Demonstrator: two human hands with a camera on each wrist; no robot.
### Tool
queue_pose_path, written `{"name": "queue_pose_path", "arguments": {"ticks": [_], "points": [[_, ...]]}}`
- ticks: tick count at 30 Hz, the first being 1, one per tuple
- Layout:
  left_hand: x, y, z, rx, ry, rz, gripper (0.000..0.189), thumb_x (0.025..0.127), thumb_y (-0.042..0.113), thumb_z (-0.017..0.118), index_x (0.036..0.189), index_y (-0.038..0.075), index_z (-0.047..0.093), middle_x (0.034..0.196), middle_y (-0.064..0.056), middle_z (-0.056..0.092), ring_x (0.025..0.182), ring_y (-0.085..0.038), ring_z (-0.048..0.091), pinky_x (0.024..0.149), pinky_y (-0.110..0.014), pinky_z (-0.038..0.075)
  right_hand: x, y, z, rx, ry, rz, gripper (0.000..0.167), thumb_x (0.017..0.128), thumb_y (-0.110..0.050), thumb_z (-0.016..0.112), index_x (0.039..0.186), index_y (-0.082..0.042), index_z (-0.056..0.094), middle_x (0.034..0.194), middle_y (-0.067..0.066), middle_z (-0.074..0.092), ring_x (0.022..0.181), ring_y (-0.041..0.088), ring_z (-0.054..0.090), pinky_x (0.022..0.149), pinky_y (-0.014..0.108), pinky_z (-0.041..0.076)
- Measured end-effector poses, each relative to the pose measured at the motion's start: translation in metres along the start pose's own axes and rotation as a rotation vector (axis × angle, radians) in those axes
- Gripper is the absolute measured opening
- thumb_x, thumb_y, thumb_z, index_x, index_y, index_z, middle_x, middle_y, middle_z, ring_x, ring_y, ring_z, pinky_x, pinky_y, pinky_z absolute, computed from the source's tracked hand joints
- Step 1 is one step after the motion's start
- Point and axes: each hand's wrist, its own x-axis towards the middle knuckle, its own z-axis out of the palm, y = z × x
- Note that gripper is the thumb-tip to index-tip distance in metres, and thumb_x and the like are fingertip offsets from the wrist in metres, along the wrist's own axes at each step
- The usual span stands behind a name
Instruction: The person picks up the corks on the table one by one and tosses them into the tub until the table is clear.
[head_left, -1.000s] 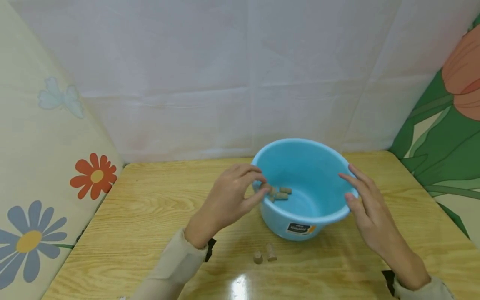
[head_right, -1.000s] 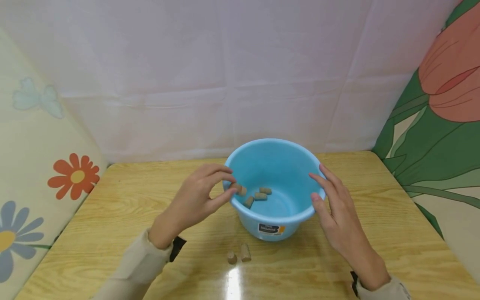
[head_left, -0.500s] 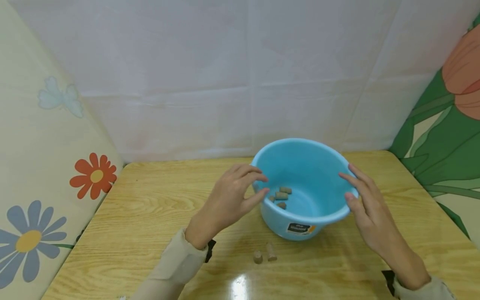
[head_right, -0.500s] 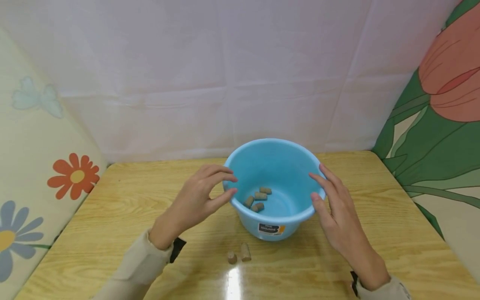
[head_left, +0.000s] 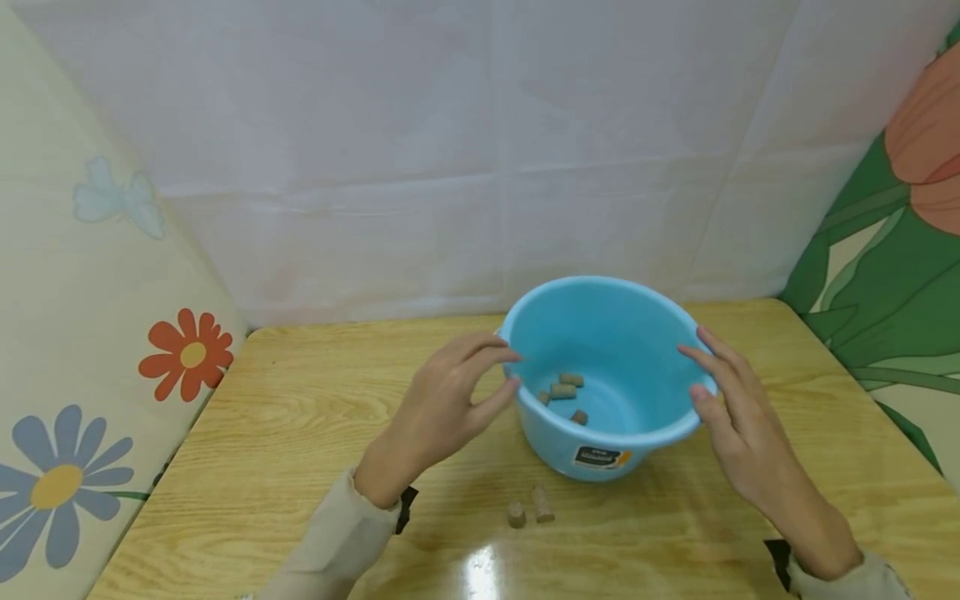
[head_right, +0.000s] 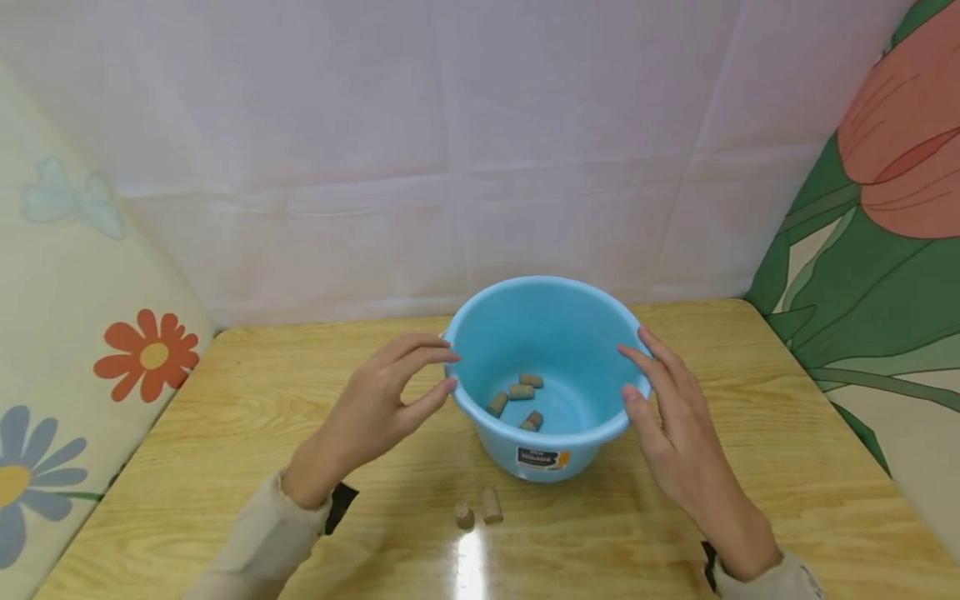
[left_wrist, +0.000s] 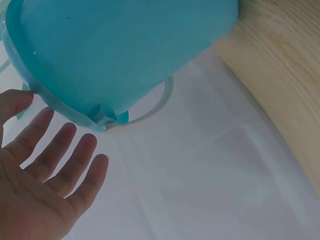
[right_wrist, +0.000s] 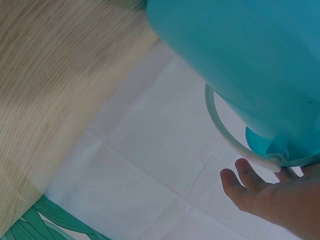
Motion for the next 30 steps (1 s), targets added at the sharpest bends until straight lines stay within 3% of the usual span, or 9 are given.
{"name": "queue_pose_path", "arguments": {"ticks": [10, 22, 30], "points": [[-0.011, -0.005, -0.005, 0.013, -0.009, -0.048, 0.031, 0.090, 0.021, 0.073, 0.119, 0.009, 0.068, 0.119, -0.005, 0.069, 0.113, -0.018, 0.065, 0.097, -0.032, 0.055, 0.000, 0.000, 0.000, -0.003, 0.000, 0.006, 0.044, 0.102, -0.010, 0.045, 0.145, -0.011, 0.049, 0.162, 0.011, 0.027, 0.147, 0.000, 0.019, 0.113, 0.068, 0.019], [-0.026, -0.009, -0.002, 0.030, -0.051, -0.082, 0.023, 0.090, 0.021, 0.073, 0.110, 0.011, 0.071, 0.112, -0.004, 0.072, 0.105, -0.019, 0.068, 0.090, -0.034, 0.058, 0.000, -0.001, -0.001, 0.000, -0.003, 0.004, 0.044, 0.102, -0.009, 0.045, 0.145, -0.010, 0.049, 0.162, 0.010, 0.027, 0.147, 0.000, 0.019, 0.113, 0.070, 0.018], [-0.034, -0.010, 0.004, 0.025, -0.098, -0.083, 0.024, 0.090, 0.023, 0.073, 0.110, 0.011, 0.071, 0.110, -0.002, 0.072, 0.101, -0.017, 0.069, 0.087, -0.031, 0.058, 0.000, -0.001, 0.000, -0.006, 0.003, -0.005, 0.044, 0.101, -0.009, 0.045, 0.145, -0.010, 0.049, 0.162, 0.007, 0.027, 0.147, 0.000, 0.020, 0.116, 0.061, 0.019]]}}
